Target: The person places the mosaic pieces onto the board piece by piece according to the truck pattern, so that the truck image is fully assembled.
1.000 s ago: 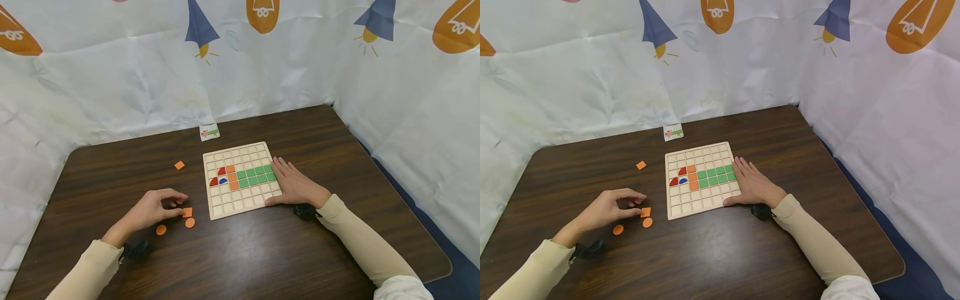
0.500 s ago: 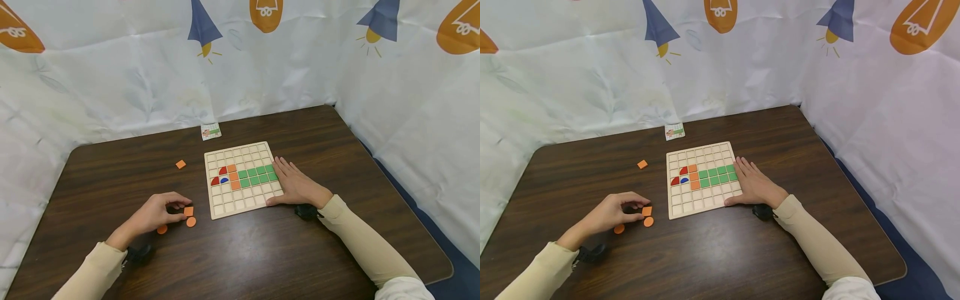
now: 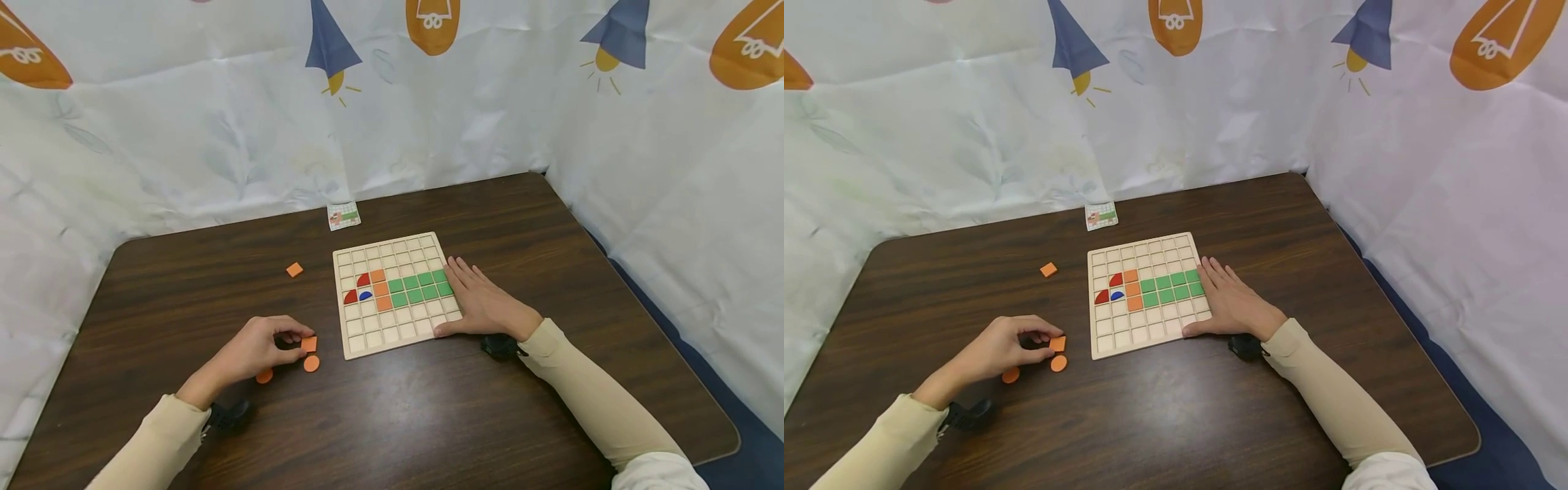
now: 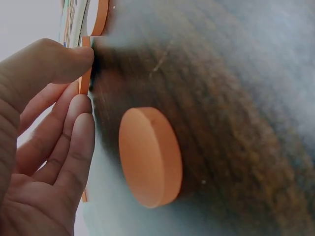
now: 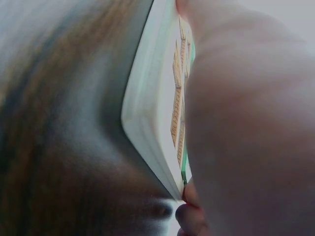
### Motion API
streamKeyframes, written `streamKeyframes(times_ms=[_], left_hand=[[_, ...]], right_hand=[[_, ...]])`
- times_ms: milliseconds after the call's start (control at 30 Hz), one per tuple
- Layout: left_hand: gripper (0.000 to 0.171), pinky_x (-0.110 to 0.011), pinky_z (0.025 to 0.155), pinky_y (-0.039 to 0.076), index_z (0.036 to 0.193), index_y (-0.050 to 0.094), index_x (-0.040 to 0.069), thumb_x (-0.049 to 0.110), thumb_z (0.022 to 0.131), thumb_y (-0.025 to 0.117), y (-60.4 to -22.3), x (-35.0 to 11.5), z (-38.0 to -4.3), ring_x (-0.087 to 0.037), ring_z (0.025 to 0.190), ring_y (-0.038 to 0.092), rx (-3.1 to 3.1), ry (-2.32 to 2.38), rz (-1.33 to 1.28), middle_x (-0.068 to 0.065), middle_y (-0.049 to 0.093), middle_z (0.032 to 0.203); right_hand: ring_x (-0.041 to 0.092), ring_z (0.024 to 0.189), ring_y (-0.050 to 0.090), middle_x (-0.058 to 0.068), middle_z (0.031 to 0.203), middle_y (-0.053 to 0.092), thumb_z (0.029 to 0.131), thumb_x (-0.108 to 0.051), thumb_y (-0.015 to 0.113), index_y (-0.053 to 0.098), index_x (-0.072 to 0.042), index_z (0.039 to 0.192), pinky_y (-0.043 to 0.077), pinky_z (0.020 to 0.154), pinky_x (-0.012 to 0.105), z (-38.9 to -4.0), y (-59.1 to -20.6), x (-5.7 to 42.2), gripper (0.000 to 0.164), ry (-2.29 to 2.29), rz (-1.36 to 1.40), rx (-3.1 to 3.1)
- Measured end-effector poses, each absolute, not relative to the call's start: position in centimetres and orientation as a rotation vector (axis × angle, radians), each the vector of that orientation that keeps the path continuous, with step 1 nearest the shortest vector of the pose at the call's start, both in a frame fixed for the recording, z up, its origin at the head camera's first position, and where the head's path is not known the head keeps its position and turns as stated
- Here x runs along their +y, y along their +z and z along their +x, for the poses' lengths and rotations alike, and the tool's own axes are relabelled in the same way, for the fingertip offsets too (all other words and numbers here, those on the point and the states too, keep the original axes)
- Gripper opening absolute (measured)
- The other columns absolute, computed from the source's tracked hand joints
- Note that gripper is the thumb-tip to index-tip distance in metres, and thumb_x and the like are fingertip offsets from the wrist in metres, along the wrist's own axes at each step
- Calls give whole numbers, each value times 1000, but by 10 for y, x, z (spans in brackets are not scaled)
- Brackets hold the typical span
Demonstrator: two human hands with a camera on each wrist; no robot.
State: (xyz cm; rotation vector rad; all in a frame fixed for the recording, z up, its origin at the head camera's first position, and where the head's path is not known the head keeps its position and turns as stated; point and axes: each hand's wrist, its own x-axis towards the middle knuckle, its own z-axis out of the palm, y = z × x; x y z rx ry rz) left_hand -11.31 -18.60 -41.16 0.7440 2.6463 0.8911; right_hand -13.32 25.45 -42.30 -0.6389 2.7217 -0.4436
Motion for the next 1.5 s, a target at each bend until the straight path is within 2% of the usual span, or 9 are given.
streamKeyframes(times_ms=[667,967,1267,1500], left_hand=[[25,-23,77,57,112,79,23,17,87,83,-405,-168,-131,-3,87,65,2749,984,712,7,76,104],[27,-22,78,58,114,79,19,18,87,83,-406,-151,-142,-7,89,66,2786,1012,706,4,77,109],[27,-22,78,56,115,79,17,16,88,82,-408,-130,-152,-12,90,66,2762,1037,692,0,76,106],[28,-25,79,58,116,79,17,20,88,83,-410,-114,-157,-12,90,68,2741,1044,737,1,77,105]], right_hand=[[33,165,2,18,175,1,82,-84,61,5,-4,166,12,133,56,-134,-425,254,128,-387,-637,2737],[33,165,2,18,175,1,82,-83,61,5,-4,166,10,133,56,-134,-426,255,128,-379,-646,2746],[33,165,3,18,175,2,82,-83,62,7,-4,166,12,133,56,-135,-428,255,128,-365,-663,2762],[32,165,3,17,175,1,82,-84,61,6,-4,166,11,133,56,-136,-429,255,128,-351,-659,2760]])
